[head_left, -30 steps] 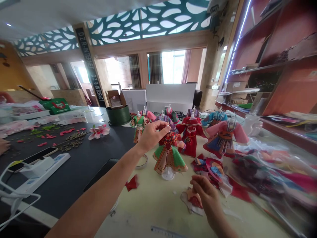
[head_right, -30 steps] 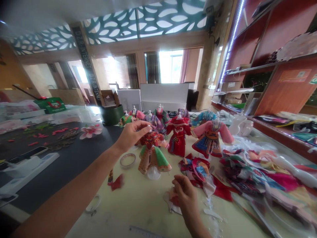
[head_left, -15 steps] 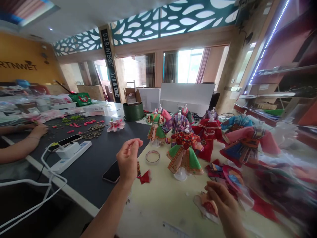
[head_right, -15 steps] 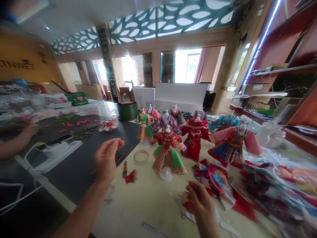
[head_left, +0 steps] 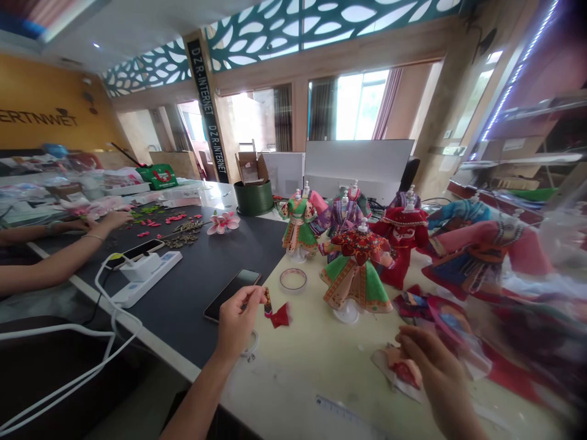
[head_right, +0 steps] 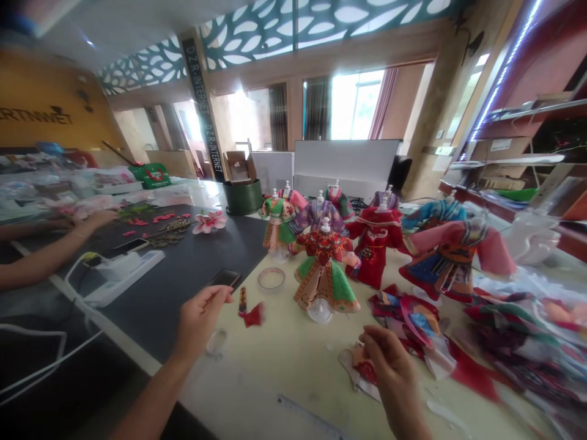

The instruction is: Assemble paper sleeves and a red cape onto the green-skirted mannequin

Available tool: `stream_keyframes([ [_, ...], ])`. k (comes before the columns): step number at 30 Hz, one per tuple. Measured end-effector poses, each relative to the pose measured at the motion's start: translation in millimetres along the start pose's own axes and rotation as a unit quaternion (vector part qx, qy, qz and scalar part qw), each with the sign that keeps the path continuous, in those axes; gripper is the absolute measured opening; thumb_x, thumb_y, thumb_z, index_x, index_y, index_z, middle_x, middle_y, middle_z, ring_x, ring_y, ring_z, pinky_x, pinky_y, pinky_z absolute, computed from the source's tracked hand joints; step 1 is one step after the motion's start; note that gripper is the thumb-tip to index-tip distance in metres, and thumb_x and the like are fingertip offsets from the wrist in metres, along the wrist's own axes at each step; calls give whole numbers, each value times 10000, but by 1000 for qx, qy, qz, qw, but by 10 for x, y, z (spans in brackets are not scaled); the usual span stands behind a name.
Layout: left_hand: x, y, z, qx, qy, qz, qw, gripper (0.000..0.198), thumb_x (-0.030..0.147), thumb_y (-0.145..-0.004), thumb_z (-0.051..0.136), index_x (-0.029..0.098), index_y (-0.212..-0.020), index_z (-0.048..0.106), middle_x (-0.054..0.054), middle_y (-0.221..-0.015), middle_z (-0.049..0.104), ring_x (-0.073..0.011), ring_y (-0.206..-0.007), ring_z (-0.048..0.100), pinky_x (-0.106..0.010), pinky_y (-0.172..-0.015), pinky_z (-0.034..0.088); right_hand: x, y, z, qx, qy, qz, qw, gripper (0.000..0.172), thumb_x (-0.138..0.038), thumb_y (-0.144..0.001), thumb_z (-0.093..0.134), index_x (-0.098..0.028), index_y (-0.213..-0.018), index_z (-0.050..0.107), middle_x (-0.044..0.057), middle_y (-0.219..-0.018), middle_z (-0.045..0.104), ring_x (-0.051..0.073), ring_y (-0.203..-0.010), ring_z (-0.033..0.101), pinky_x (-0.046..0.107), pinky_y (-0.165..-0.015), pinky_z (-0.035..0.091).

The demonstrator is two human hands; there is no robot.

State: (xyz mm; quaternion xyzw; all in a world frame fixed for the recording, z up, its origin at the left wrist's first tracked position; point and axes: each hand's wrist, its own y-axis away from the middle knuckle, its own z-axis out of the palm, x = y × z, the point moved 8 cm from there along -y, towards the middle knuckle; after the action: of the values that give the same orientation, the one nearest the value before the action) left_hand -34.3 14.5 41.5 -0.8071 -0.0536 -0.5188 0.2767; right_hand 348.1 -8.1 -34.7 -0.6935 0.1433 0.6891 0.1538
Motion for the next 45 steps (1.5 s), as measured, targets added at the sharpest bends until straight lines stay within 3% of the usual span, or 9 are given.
stream_keyframes([
  [3, -95, -42, 55, -42, -49, 7, 998, 236, 348, -823, 528, 196, -920, 680, -25, -783, 712, -178, -761, 661, -244, -663, 494, -28, 8, -9, -1, 9, -9, 1000, 406, -470, -578, 726, -172, -842, 648, 54, -742, 675, 176, -608, 608, 273, -522, 523],
  [6, -155, -30, 153, -96, -100, 17, 990, 205, 343, -797, 545, 204, -821, 693, -24, -780, 721, -185, -714, 657, -250, -635, 484, -104, -25, -78, 4, 27, -46, 999, 339, -439, -624, 710, -177, -830, 650, 48, -724, 666, 170, -603, 594, 279, -541, 505],
  [9, -174, 25, 279, -143, -138, 34, 979, 253, 379, -804, 530, 207, -697, 681, -17, -705, 712, -186, -665, 650, -247, -604, 470, -272, -73, -276, 57, 14, -105, 993, 273, -397, -670, 691, -186, -839, 650, 31, -718, 647, 160, -626, 576, 294, -608, 489],
  [13, -172, 55, 381, -153, -170, 69, 971, 271, 373, -819, 477, 210, -830, 693, -37, -792, 737, -206, -741, 674, -261, -628, 482, -373, -138, -529, 123, -43, -103, 986, 270, -387, -672, 689, -190, -846, 629, 15, -696, 630, 156, -619, 562, 301, -617, 470],
  [24, -98, 227, 552, -126, -319, 231, 911, 262, 315, -839, 473, 173, -896, 685, -115, -915, 723, -297, -871, 630, -408, -808, 421, -213, -203, -208, -62, 158, -98, 981, 204, -397, -691, 655, -212, -776, 662, 37, -737, 672, 225, -705, 596, 333, -653, 447],
  [30, -72, 390, 717, -148, -385, 278, 868, 274, 394, -818, 535, 163, -822, 682, -110, -780, 680, -323, -823, 593, -415, -748, 371, -240, -34, 5, -151, 424, -141, 882, 165, -344, -782, 556, -228, -742, 666, 42, -735, 682, 215, -664, 602, 297, -587, 379],
  [32, -77, 422, 749, -159, -390, 282, 862, 265, 383, -809, 544, 154, -802, 678, -114, -782, 672, -328, -829, 588, -417, -747, 364, -240, -41, -28, -154, 434, -135, 878, 174, -348, -791, 551, -219, -769, 667, 53, -754, 686, 224, -689, 616, 295, -591, 388],
  [36, -95, 445, 789, -179, -376, 280, 865, 223, 286, -829, 499, 160, -774, 675, -113, -804, 681, -311, -818, 592, -417, -757, 357, -221, -78, -112, -147, 432, -116, 882, 205, -343, -794, 559, -211, -910, 665, 71, -832, 702, 230, -742, 629, 295, -610, 409],
  [45, 29, 444, 763, -212, -239, 215, 923, 258, 342, -871, 439, 196, -804, 640, -81, -860, 705, -249, -837, 626, -387, -812, 430, -198, -108, -105, -134, 393, -123, 901, 110, -261, -747, 561, -212, -653, 591, 16, -646, 637, 186, -623, 566, 278, -566, 380],
])
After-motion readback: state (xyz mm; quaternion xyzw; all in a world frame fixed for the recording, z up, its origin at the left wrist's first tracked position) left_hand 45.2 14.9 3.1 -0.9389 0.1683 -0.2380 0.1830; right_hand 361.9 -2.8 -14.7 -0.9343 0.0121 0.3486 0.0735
